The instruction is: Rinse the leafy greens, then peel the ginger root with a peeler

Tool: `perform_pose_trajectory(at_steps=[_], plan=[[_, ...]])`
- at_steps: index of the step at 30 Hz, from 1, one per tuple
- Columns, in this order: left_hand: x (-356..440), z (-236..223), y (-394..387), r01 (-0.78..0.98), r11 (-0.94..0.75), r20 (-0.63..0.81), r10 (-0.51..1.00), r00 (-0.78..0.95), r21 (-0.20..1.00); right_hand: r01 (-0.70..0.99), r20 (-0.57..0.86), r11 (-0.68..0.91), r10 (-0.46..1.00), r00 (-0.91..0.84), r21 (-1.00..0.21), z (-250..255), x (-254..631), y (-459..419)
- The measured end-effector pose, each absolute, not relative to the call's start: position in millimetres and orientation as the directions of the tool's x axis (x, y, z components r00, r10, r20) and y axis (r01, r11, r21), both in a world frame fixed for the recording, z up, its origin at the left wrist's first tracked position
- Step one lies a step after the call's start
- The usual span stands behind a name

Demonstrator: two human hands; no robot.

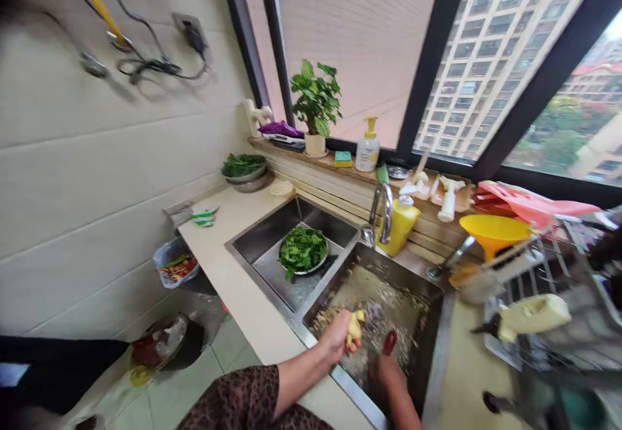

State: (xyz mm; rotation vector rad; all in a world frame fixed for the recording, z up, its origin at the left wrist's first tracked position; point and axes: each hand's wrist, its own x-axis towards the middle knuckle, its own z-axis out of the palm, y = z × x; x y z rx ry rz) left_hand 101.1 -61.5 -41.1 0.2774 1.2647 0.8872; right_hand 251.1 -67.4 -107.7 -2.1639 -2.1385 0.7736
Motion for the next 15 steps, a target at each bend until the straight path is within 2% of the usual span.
perform_pose_trajectory(at_steps=[2, 5, 7, 9, 12, 15], plan=[[99.1, -39.0, -61.5, -0.4, 0.621, -0.672, 0.74, 0.016, 0.674, 0.915, -0.325, -0.087, 0.944, -0.05, -0.394, -89.2, 254.8, -63.3], [101.0, -39.2, -60.5, -0.321, 0.573, -0.603, 0.798, 0.009, 0.754, 0.759, -0.118, -0.106, 0.992, 0.039, -0.642, -56.4, 259.5, -53.1], [107.1, -37.8, -60.6, -0.292, 0.577, -0.598, 0.801, 0.021, 0.763, 0.613, -0.028, -0.049, 0.999, 0.045, -0.788, -37.1, 254.1, -51.9], [114.9, -34.3, -61.5, -0.305, 0.584, -0.603, 0.797, 0.036, 0.752, 0.528, 0.018, 0.022, 1.0, -0.014, -0.849, -23.7, 242.6, -55.7], [123.0, -29.3, -63.9, -0.339, 0.578, -0.602, 0.797, 0.04, 0.742, 0.608, 0.055, 0.085, 0.996, -0.068, -0.789, -16.5, 229.4, -61.4], [122.7, -29.6, -68.0, -0.317, 0.592, -0.62, 0.784, 0.018, 0.741, 0.807, 0.075, 0.063, 0.997, -0.024, -0.587, -21.5, 235.5, -59.3]])
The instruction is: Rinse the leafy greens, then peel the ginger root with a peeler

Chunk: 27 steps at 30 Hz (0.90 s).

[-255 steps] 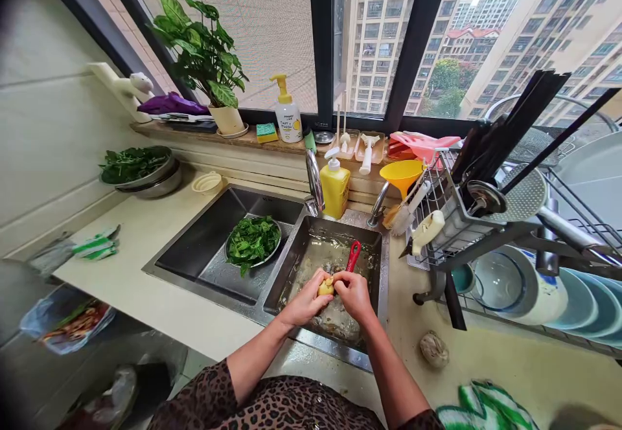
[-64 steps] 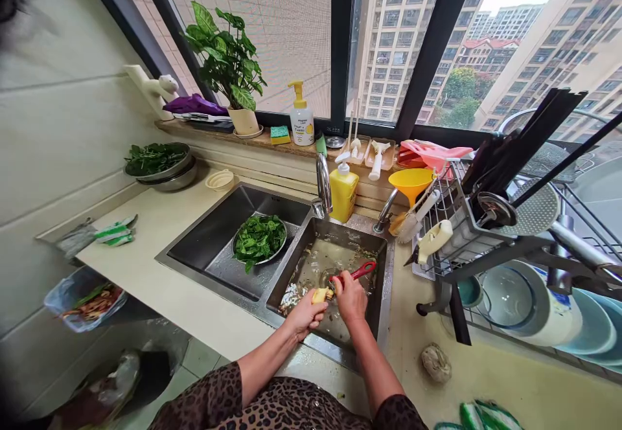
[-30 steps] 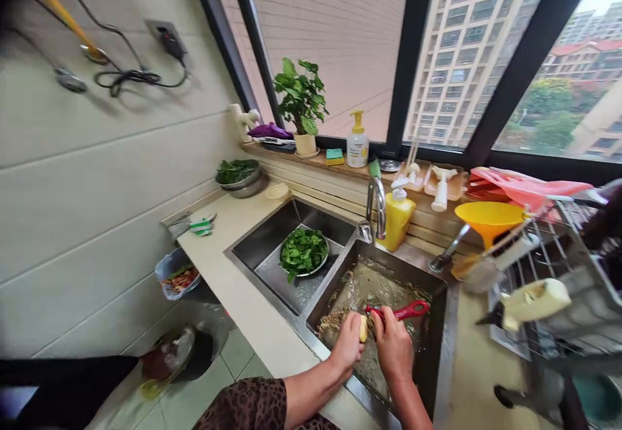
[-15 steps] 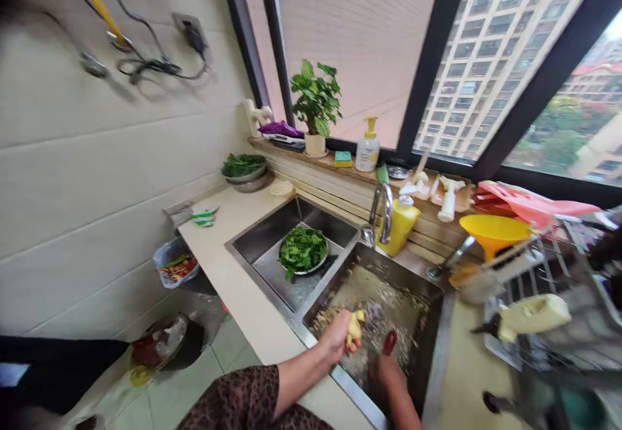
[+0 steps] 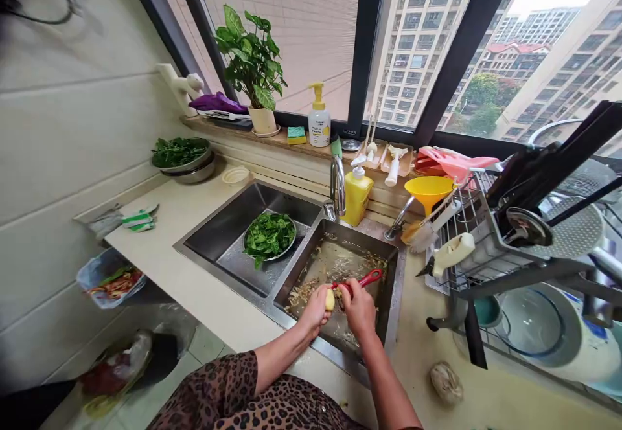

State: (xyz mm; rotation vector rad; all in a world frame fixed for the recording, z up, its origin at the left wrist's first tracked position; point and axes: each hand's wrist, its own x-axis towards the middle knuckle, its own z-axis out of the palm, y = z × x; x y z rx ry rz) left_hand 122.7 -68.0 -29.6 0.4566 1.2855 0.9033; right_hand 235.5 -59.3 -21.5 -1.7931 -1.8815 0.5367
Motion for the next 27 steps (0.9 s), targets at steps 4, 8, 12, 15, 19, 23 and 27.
perform_pose_trajectory(at_steps=[4, 8, 12, 15, 19, 23, 27], plan=[[114.3, -36.5, -72.0, -0.3, 0.646, -0.669, 0.743, 0.036, 0.702, 0.934, 0.093, -0.134, 0.98, 0.174, -0.332, -34.4, 257.9, -49.1], [108.0, -39.2, -70.5, -0.292, 0.717, -0.727, 0.68, 0.093, 0.633, 0.832, 0.15, 0.028, 0.987, 0.066, -0.554, -37.9, 262.1, -45.9], [106.1, -33.5, -69.2, -0.268, 0.698, -0.688, 0.711, 0.146, 0.665, 0.787, 0.095, 0.062, 0.995, -0.005, -0.614, -32.9, 257.9, -46.9], [103.6, -29.6, -67.4, -0.226, 0.647, -0.631, 0.761, 0.149, 0.728, 0.797, 0.108, -0.022, 0.988, 0.11, -0.603, -27.5, 260.1, -45.5], [100.5, -31.7, -64.6, -0.175, 0.508, -0.49, 0.861, 0.138, 0.843, 0.685, 0.079, 0.109, 0.994, -0.076, -0.72, -20.4, 262.5, -43.2], [98.6, -36.6, -66.4, -0.22, 0.469, -0.446, 0.883, 0.147, 0.855, 0.735, 0.089, 0.032, 0.995, 0.039, -0.677, -18.4, 264.8, -39.2], [98.8, -32.6, -69.7, -0.224, 0.562, -0.518, 0.825, 0.227, 0.796, 0.668, 0.089, 0.115, 0.993, -0.074, -0.735, -17.3, 262.1, -37.6]])
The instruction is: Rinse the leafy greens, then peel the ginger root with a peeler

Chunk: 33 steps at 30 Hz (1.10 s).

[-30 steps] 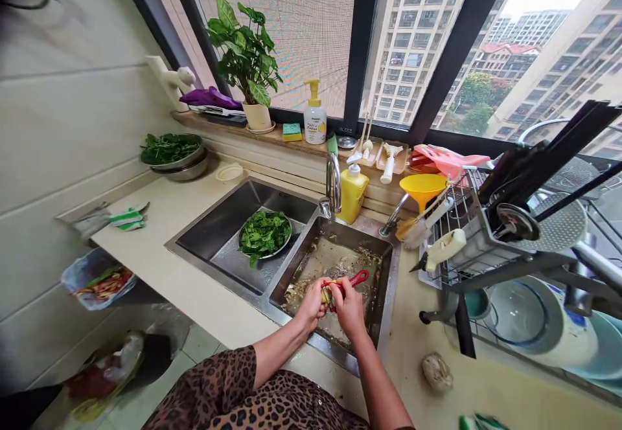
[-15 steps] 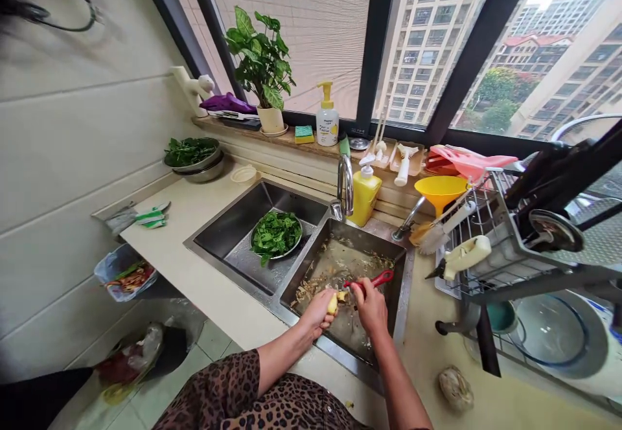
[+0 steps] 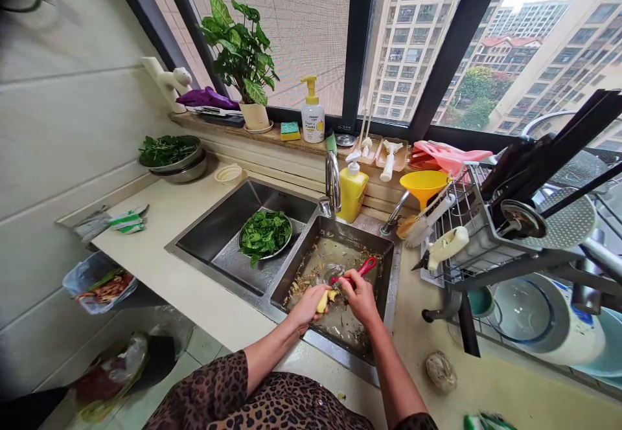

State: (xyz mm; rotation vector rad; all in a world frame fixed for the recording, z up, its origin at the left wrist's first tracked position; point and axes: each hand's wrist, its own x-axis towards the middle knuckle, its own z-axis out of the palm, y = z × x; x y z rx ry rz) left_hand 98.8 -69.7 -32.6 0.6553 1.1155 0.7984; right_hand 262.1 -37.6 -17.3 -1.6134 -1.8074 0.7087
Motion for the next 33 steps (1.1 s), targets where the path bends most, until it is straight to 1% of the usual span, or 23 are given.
perform_pose_trajectory(at_steps=[2, 4, 6, 8, 10, 11, 12, 14, 15, 16, 17, 20, 22, 25, 26, 28, 30, 31, 33], plan=[[100.1, -27.8, -70.1, -0.243, 0.629, -0.572, 0.776, 0.267, 0.739, 0.708, 0.1, 0.099, 0.994, -0.041, -0.699, -15.5, 259.4, -38.8], [101.6, -23.4, -69.6, -0.259, 0.69, -0.634, 0.723, 0.273, 0.676, 0.714, 0.125, 0.101, 0.992, -0.019, -0.693, -13.3, 256.8, -41.0], [103.0, -20.6, -68.7, -0.27, 0.731, -0.679, 0.682, 0.272, 0.626, 0.707, 0.123, 0.154, 0.988, -0.095, -0.69, -11.5, 255.0, -43.3], [103.8, -19.5, -68.1, -0.274, 0.761, -0.698, 0.648, 0.304, 0.587, 0.767, 0.096, 0.145, 0.989, -0.109, -0.624, -10.8, 254.9, -44.9], [104.2, -19.8, -67.7, -0.278, 0.779, -0.702, 0.627, 0.337, 0.563, 0.832, 0.101, 0.078, 0.995, -0.027, -0.55, -10.7, 255.5, -46.0], [104.5, -20.5, -67.4, -0.277, 0.785, -0.709, 0.62, 0.337, 0.554, 0.833, 0.114, 0.064, 0.993, -0.002, -0.549, -10.7, 255.5, -46.5], [104.9, -21.3, -67.1, -0.277, 0.789, -0.718, 0.615, 0.326, 0.549, 0.815, 0.127, 0.082, 0.992, -0.011, -0.573, -10.8, 255.0, -47.1], [105.8, -23.6, -66.5, -0.278, 0.789, -0.739, 0.612, 0.282, 0.547, 0.757, 0.138, 0.175, 0.984, -0.113, -0.63, -11.6, 253.1, -47.7], [106.2, -25.0, -66.5, -0.277, 0.792, -0.749, 0.607, 0.265, 0.544, 0.75, 0.129, 0.202, 0.979, -0.156, -0.63, -13.2, 252.0, -47.5], [106.3, -26.3, -66.6, -0.276, 0.796, -0.757, 0.601, 0.256, 0.539, 0.773, 0.11, 0.201, 0.979, -0.169, -0.602, -16.2, 251.4, -46.9], [106.1, -27.6, -66.9, -0.277, 0.8, -0.762, 0.595, 0.256, 0.532, 0.819, 0.085, 0.17, 0.985, -0.148, -0.549, -21.0, 251.2, -45.9], [102.8, -31.1, -67.6, -0.308, 0.794, -0.755, 0.601, 0.264, 0.524, 0.932, 0.013, -0.016, 1.0, 0.023, -0.361, -46.7, 252.9, -44.0], [98.7, -33.2, -66.7, -0.373, 0.756, -0.73, 0.639, 0.241, 0.539, 0.944, -0.088, -0.08, 0.995, 0.054, -0.321, -69.9, 253.0, -46.9], [91.2, -37.0, -63.3, -0.456, 0.715, -0.716, 0.665, 0.211, 0.53, 0.934, -0.273, -0.072, 0.961, -0.028, -0.35, -98.9, 250.2, -56.4], [88.6, -38.2, -62.2, -0.469, 0.715, -0.72, 0.661, 0.213, 0.518, 0.929, -0.307, -0.065, 0.95, -0.053, -0.364, -104.1, 249.6, -59.0], [83.9, -40.3, -60.7, -0.489, 0.722, -0.724, 0.649, 0.234, 0.489, 0.923, -0.319, -0.056, 0.945, -0.075, -0.381, -105.3, 250.4, -60.4], [80.8, -40.6, -60.8, -0.517, 0.729, -0.722, 0.636, 0.272, 0.448, 0.898, -0.262, -0.054, 0.962, -0.07, -0.438, -94.6, 253.3, -56.2], [80.3, -39.9, -61.4, -0.528, 0.732, -0.713, 0.635, 0.298, 0.431, 0.862, -0.205, -0.057, 0.977, -0.055, -0.504, -85.8, 254.7, -52.9], [81.8, -36.5, -63.6, -0.524, 0.729, -0.658, 0.659, 0.364, 0.44, 0.722, -0.07, -0.049, 0.998, 0.0, -0.69, -64.2, 255.5, -46.4]])
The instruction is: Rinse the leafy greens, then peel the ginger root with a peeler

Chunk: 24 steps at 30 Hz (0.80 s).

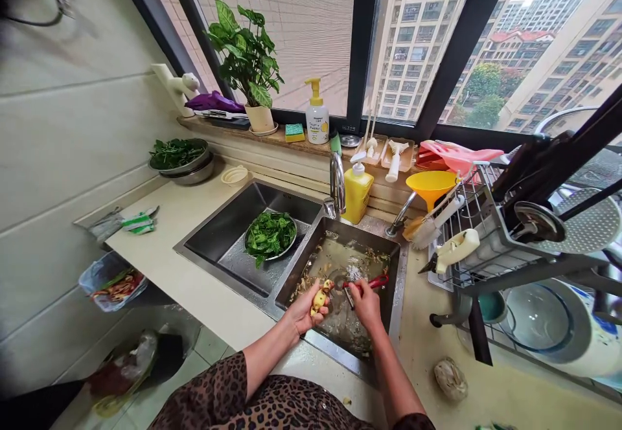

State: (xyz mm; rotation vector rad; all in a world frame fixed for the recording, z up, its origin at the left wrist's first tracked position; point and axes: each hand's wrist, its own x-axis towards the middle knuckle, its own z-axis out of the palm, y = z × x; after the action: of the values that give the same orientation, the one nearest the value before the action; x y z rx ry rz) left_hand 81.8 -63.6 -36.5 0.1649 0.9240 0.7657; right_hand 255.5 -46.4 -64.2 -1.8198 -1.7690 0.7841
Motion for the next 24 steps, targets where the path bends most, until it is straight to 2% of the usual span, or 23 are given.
perform_pose_trajectory(at_steps=[2, 3, 5, 9, 12, 14, 16, 18, 21, 24], plan=[[86.3, -31.1, -66.7, -0.49, 0.709, -0.575, 0.702, 0.42, 0.507, 0.564, 0.013, -0.005, 0.999, 0.029, -0.826, -41.9, 253.5, -42.4], [89.0, -28.3, -68.5, -0.468, 0.695, -0.537, 0.719, 0.442, 0.545, 0.532, 0.03, 0.02, 0.999, 0.01, -0.847, -32.0, 252.1, -41.4], [94.2, -23.2, -71.6, -0.424, 0.675, -0.494, 0.735, 0.465, 0.604, 0.57, 0.054, 0.049, 0.998, -0.008, -0.82, -16.7, 250.3, -40.7], [97.7, -19.7, -73.2, -0.324, 0.561, -0.426, 0.811, 0.401, 0.762, 0.693, 0.131, 0.007, 0.983, 0.126, -0.721, -3.1, 252.0, -39.3], [96.1, -22.0, -71.3, -0.228, 0.386, -0.304, 0.896, 0.324, 0.894, 0.64, 0.106, 0.08, 0.994, 0.002, -0.764, -1.8, 252.2, -38.1], [95.2, -24.0, -70.6, -0.215, 0.328, -0.256, 0.918, 0.304, 0.92, 0.665, 0.096, 0.081, 0.995, -0.015, -0.742, -2.6, 252.1, -37.6], [95.3, -25.2, -71.4, -0.246, 0.346, -0.271, 0.917, 0.292, 0.906, 0.704, 0.119, 0.038, 0.991, 0.067, -0.71, -3.8, 252.5, -37.8], [96.5, -25.1, -73.1, -0.304, 0.443, -0.356, 0.884, 0.302, 0.843, 0.678, 0.142, 0.048, 0.986, 0.084, -0.734, -5.1, 252.6, -39.2], [99.6, -22.3, -75.6, -0.432, 0.641, -0.503, 0.766, 0.399, 0.634, 0.624, 0.148, 0.126, 0.989, -0.017, -0.772, -8.1, 251.4, -43.0], [102.5, -18.3, -76.8, -0.553, 0.73, -0.551, 0.675, 0.491, 0.403, 0.693, 0.213, 0.079, 0.971, 0.109, -0.717, -9.7, 249.8, -46.6]])
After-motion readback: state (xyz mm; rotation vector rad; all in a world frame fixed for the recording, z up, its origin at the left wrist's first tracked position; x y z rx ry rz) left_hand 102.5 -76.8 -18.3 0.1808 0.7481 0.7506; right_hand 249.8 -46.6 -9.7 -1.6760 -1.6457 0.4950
